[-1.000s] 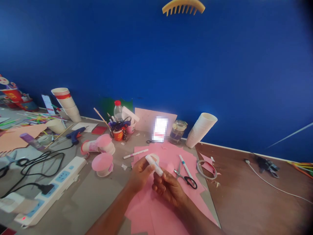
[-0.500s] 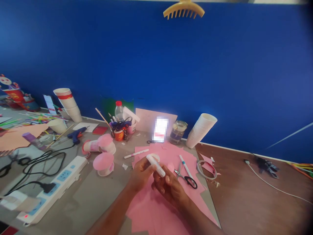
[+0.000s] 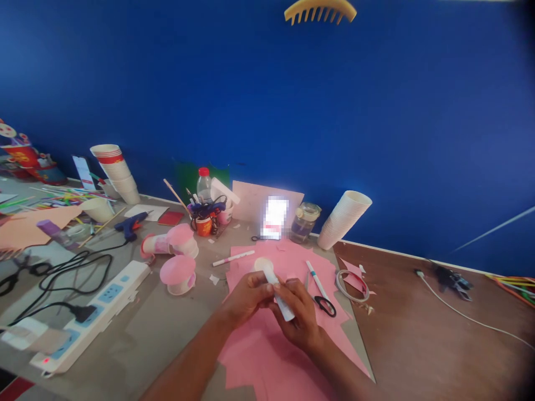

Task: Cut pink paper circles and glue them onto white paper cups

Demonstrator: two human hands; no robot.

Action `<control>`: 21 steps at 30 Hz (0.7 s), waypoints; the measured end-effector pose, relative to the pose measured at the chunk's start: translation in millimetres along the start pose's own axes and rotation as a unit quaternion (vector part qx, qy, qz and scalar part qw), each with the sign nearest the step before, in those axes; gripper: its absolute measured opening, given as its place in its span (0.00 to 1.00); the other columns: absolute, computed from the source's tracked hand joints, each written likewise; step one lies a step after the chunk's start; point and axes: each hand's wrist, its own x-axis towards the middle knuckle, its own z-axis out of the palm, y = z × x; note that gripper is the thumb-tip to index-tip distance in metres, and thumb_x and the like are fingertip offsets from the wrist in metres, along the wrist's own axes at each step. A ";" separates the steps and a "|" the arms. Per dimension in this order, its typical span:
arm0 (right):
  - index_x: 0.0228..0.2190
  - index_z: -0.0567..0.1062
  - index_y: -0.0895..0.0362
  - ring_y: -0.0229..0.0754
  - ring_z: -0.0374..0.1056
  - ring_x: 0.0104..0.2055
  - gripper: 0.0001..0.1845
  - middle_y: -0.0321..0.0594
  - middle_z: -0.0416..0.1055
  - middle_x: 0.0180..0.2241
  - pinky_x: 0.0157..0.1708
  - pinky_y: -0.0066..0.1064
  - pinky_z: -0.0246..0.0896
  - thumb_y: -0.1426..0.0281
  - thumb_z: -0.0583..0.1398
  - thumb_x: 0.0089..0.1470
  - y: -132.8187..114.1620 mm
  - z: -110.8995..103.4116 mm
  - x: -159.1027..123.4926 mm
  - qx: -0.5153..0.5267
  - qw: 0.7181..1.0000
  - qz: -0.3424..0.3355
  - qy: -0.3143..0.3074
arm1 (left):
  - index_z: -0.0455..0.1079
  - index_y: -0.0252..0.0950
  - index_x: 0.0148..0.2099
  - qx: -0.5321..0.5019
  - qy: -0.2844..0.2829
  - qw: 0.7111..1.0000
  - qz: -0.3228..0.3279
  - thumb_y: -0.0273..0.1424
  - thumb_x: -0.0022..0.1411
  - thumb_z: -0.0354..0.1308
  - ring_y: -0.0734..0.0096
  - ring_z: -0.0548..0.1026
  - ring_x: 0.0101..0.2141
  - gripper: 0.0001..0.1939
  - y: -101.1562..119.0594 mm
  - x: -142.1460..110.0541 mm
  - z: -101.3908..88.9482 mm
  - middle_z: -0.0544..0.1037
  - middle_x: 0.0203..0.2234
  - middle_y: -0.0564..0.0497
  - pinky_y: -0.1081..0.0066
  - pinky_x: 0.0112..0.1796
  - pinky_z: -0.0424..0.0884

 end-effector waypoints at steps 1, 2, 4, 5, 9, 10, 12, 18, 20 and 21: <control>0.47 0.71 0.44 0.45 0.62 0.30 0.28 0.40 0.71 0.29 0.31 0.39 0.58 0.79 0.63 0.45 -1.8 -2.5 1.6 -0.005 1.000 -0.014 0.016 | 0.71 0.30 0.33 0.003 -0.012 1.000 -0.006 0.42 0.45 0.66 0.80 0.61 0.23 0.20 0.1 -0.4 -0.1 0.64 0.23 0.54 0.75 0.26 0.55; 0.47 0.71 0.44 0.45 0.62 0.30 0.28 0.40 0.71 0.29 0.32 0.40 0.58 0.79 0.62 0.45 -3.7 -5.1 3.3 -0.003 0.999 -0.023 0.035 | 0.71 0.31 0.35 0.012 -0.025 1.000 -0.009 0.42 0.46 0.66 0.81 0.60 0.23 0.20 0.8 -0.6 -0.8 0.63 0.23 0.54 0.75 0.26 0.55; 0.46 0.72 0.46 0.45 0.64 0.33 0.25 0.40 0.71 0.31 0.34 0.41 0.59 0.79 0.61 0.46 -6.9 -10.9 7.3 0.024 0.996 -0.005 0.081 | 0.71 0.31 0.37 0.047 -0.023 0.999 0.004 0.42 0.48 0.64 0.82 0.57 0.21 0.20 3.7 -0.4 -4.4 0.61 0.21 0.56 0.75 0.24 0.53; 0.44 0.73 0.47 0.45 0.64 0.33 0.22 0.41 0.70 0.32 0.34 0.40 0.58 0.78 0.61 0.47 -7.4 -13.9 9.8 0.043 0.992 0.026 0.112 | 0.70 0.31 0.38 0.070 0.002 0.997 0.025 0.43 0.51 0.62 0.82 0.56 0.21 0.19 5.7 0.3 -7.3 0.60 0.20 0.57 0.75 0.24 0.52; 0.39 0.73 0.52 0.40 0.62 0.30 0.13 0.38 0.68 0.29 0.30 0.34 0.57 0.70 0.61 0.49 -0.7 -25.0 26.3 0.168 0.938 0.198 0.231 | 0.67 0.34 0.37 0.189 0.198 0.951 0.141 0.44 0.57 0.53 0.78 0.58 0.23 0.17 13.4 5.3 -22.9 0.61 0.22 0.57 0.74 0.26 0.54; 0.39 0.73 0.53 0.39 0.62 0.29 0.13 0.36 0.67 0.27 0.29 0.32 0.57 0.70 0.62 0.48 2.8 -27.1 31.9 0.208 0.919 0.232 0.241 | 0.66 0.35 0.39 0.238 0.220 0.933 0.156 0.43 0.57 0.54 0.77 0.60 0.25 0.16 14.0 6.7 -26.7 0.62 0.24 0.56 0.74 0.28 0.57; 0.37 0.73 0.54 0.36 0.60 0.27 0.13 0.34 0.67 0.26 0.29 0.31 0.56 0.70 0.63 0.46 10.8 -29.7 43.5 0.272 0.893 0.273 0.231 | 0.65 0.36 0.45 0.330 0.230 0.901 0.163 0.41 0.51 0.59 0.72 0.64 0.31 0.20 12.3 9.3 -32.9 0.65 0.29 0.54 0.71 0.34 0.61; 0.28 0.72 0.55 0.32 0.58 0.24 0.08 0.32 0.65 0.24 0.27 0.28 0.56 0.65 0.64 0.46 33.2 -17.1 64.5 0.344 0.861 0.314 0.202 | 0.59 0.36 0.53 0.467 0.218 0.849 0.120 0.41 0.36 0.68 0.58 0.65 0.43 0.40 -6.7 18.3 -41.2 0.65 0.43 0.45 0.59 0.44 0.64; 0.27 0.71 0.55 0.32 0.57 0.23 0.08 0.30 0.63 0.22 0.27 0.28 0.56 0.65 0.63 0.47 37.9 -8.4 66.1 0.361 0.854 0.318 0.195 | 0.58 0.37 0.53 0.474 0.222 0.844 0.120 0.42 0.36 0.68 0.57 0.65 0.43 0.41 -12.6 21.8 -44.7 0.64 0.44 0.44 0.58 0.44 0.64; 0.27 0.70 0.54 0.32 0.56 0.23 0.07 0.29 0.62 0.22 0.27 0.28 0.57 0.64 0.62 0.48 39.8 -4.3 66.3 0.367 0.853 0.319 0.190 | 0.58 0.37 0.53 0.474 0.221 0.844 0.122 0.42 0.36 0.68 0.57 0.65 0.44 0.42 -15.2 23.4 -46.8 0.63 0.45 0.44 0.58 0.45 0.64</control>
